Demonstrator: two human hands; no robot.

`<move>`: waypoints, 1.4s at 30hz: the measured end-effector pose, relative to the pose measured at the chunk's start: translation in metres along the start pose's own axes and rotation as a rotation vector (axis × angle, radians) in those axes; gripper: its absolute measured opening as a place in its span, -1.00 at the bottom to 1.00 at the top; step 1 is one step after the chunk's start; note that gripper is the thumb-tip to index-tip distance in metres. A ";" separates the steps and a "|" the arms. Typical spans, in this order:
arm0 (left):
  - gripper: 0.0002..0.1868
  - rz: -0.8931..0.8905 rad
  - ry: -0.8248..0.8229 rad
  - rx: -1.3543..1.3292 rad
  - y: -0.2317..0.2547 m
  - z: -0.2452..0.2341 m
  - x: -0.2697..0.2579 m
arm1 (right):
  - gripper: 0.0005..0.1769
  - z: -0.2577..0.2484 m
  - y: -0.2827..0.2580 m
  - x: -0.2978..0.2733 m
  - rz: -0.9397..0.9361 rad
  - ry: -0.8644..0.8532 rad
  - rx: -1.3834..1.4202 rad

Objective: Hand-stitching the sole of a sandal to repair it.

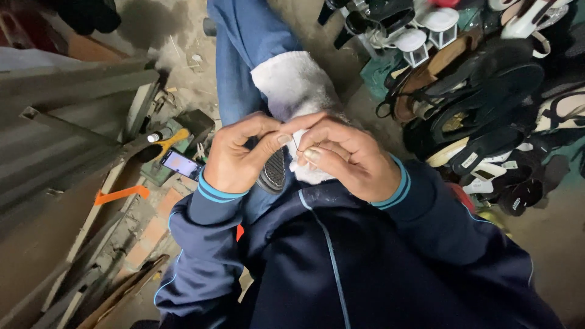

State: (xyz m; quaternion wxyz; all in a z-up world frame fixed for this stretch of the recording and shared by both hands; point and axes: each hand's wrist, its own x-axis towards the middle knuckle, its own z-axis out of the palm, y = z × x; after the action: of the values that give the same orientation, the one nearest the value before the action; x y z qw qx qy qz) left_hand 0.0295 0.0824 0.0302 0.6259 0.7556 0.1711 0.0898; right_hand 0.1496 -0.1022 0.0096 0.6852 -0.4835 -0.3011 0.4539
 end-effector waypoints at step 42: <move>-0.76 0.023 0.011 0.522 -0.052 -0.004 -0.068 | -0.61 0.006 0.025 0.017 0.156 -0.117 -0.741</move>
State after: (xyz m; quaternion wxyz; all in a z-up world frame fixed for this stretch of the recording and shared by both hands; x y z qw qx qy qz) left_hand -0.0430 0.0694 -0.0148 0.4077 0.8930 0.1831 0.0539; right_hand 0.1430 -0.0815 -0.0118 0.4093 -0.6931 -0.4457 0.3918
